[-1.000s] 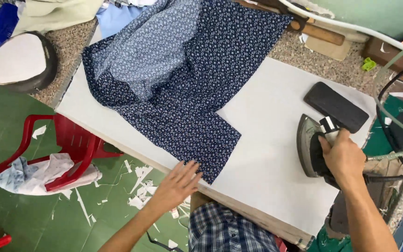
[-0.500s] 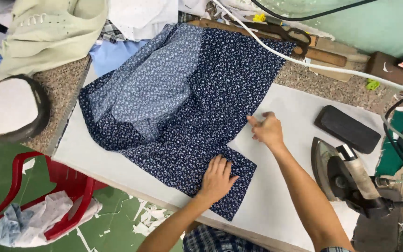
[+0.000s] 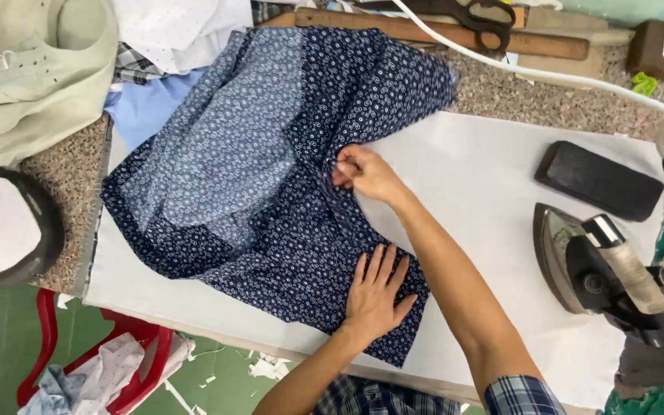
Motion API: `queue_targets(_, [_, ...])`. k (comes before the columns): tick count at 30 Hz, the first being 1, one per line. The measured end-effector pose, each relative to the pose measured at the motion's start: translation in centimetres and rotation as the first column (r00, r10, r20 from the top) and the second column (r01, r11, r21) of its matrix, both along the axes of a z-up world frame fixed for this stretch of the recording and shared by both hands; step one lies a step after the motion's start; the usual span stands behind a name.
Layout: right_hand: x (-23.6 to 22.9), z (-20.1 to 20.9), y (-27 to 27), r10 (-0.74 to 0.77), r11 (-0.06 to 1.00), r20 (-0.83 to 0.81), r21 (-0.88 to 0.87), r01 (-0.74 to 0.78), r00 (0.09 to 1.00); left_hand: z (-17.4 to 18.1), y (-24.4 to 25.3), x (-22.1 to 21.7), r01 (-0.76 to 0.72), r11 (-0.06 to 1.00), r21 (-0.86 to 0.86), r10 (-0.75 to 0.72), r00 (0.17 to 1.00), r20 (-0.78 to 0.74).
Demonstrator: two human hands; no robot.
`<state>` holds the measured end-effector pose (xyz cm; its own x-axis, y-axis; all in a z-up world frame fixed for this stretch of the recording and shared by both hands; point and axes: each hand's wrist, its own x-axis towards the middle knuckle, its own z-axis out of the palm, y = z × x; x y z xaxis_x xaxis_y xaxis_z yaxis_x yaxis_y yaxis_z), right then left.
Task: The person irons a dark blue patterned garment on a white ironing board using a steam iron and a small pressing board. They repeatedly smooth the fabric, reposition the garment, and press different sections including the sleeves and body.
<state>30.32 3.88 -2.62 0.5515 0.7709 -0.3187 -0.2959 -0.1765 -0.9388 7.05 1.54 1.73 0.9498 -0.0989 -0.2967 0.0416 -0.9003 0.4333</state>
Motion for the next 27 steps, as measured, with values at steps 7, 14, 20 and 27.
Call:
queue_targets(7, [-9.3,6.4,-11.9,0.03,0.943,0.962,-0.117,0.311,0.271,2.9,1.2,-0.6,-0.139,0.976,-0.167,0.124,0.987,-0.102])
queue_targets(14, [-17.4,-1.9,-20.2,0.52,0.802,0.829,-0.557,0.215,0.205,-2.2,1.6,-2.3,-0.011,0.999,0.053,-0.013,0.905,0.426])
queue_targets(20, [-16.5,1.8,-23.6,0.609,0.658,0.688,-0.716,0.233,0.395,-3.1,1.9,-1.9,-0.026,0.992,0.127,-0.023,0.928,0.371])
queue_targets(27, [-13.7,9.3,-39.2,0.444,0.55,0.873,-0.444,0.707,0.202,-1.8,-3.0,-2.4,-0.066,0.949,0.307,-0.028,0.956,0.292])
